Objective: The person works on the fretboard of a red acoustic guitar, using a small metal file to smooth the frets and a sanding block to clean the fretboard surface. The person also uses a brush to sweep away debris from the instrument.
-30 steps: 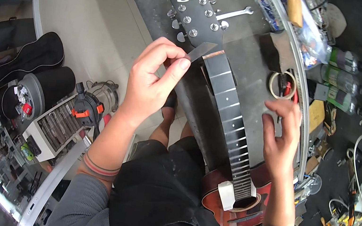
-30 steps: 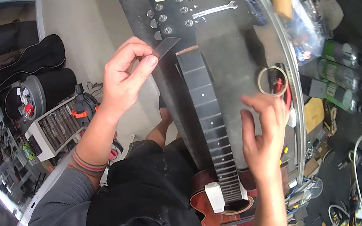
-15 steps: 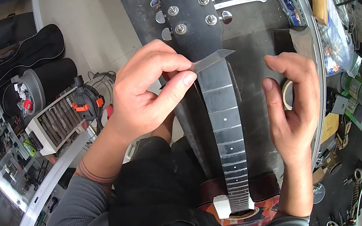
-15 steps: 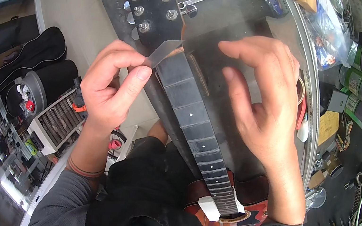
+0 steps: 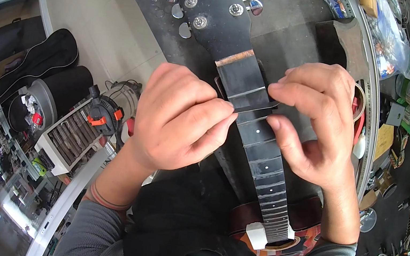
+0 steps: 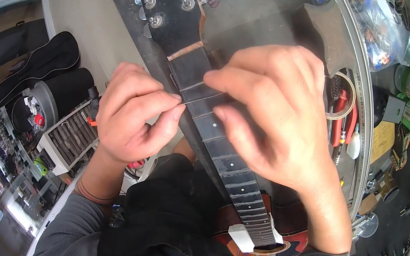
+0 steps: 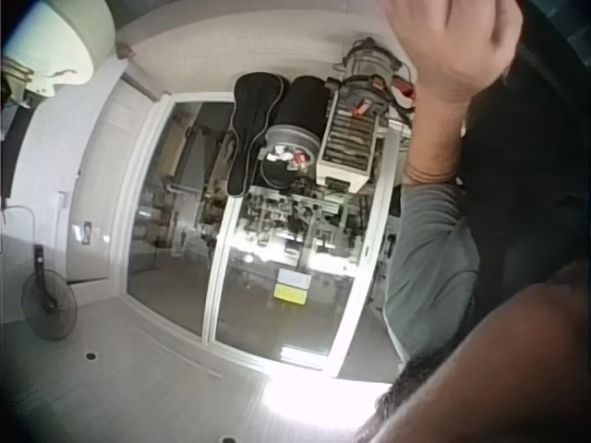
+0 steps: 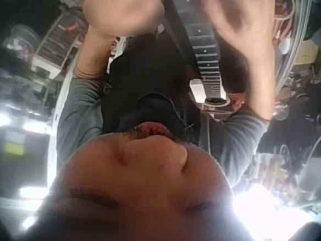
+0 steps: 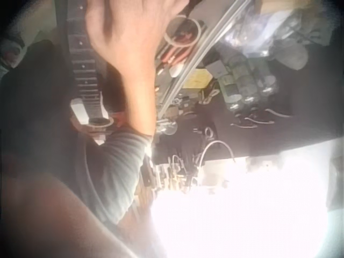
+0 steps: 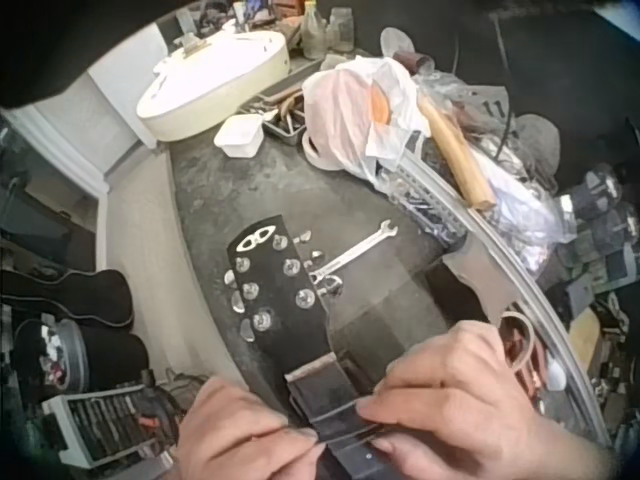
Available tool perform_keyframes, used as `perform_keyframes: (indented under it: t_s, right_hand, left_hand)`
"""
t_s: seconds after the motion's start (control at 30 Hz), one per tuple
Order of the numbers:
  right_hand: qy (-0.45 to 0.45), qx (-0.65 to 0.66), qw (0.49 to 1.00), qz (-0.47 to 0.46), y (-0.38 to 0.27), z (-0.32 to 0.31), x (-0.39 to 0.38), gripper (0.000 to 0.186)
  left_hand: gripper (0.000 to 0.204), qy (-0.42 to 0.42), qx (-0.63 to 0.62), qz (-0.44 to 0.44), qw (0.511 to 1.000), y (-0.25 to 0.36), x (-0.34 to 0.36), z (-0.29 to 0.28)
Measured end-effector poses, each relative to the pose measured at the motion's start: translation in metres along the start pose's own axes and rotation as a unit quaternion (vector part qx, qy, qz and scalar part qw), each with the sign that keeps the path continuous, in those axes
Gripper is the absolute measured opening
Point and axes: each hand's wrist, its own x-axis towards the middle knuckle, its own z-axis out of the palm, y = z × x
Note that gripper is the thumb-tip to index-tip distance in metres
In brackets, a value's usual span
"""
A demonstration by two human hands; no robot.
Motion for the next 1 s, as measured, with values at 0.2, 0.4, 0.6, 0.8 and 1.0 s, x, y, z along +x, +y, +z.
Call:
perform_keyframes:
  t_s: [0.2, 0.4, 0.6, 0.8, 1.0]
  right_hand:
    - [0.011, 0.009, 1.000, -0.014, 0.004, 0.008, 0.018, 0.040]
    - [0.001, -0.001, 1.000, -0.018, 0.009, 0.012, 0.033, 0.035]
    - [-0.039, -0.002, 0.999, -0.006, 0.006, 0.008, 0.027, 0.027]
    - [-0.037, 0.002, 0.999, -0.009, 0.003, 0.013, 0.026, 0.026]
    - [-0.044, -0.065, 0.997, -0.002, -0.003, 0.014, 0.033, 0.025]
  left_hand:
    - [0.026, 0.026, 0.025, -0.038, 0.999, -0.004, 0.005, 0.001]
    - [0.032, 0.037, 0.063, -0.002, 0.997, -0.011, 0.008, 0.003]
    - [0.033, 0.020, 0.055, 0.001, 0.998, -0.006, 0.005, 0.000]
    - [0.029, 0.002, 0.019, -0.018, 1.000, -0.004, 0.006, -0.001]
    - [0.029, 0.006, 0.015, -0.014, 1.000, -0.012, 0.009, -0.001]
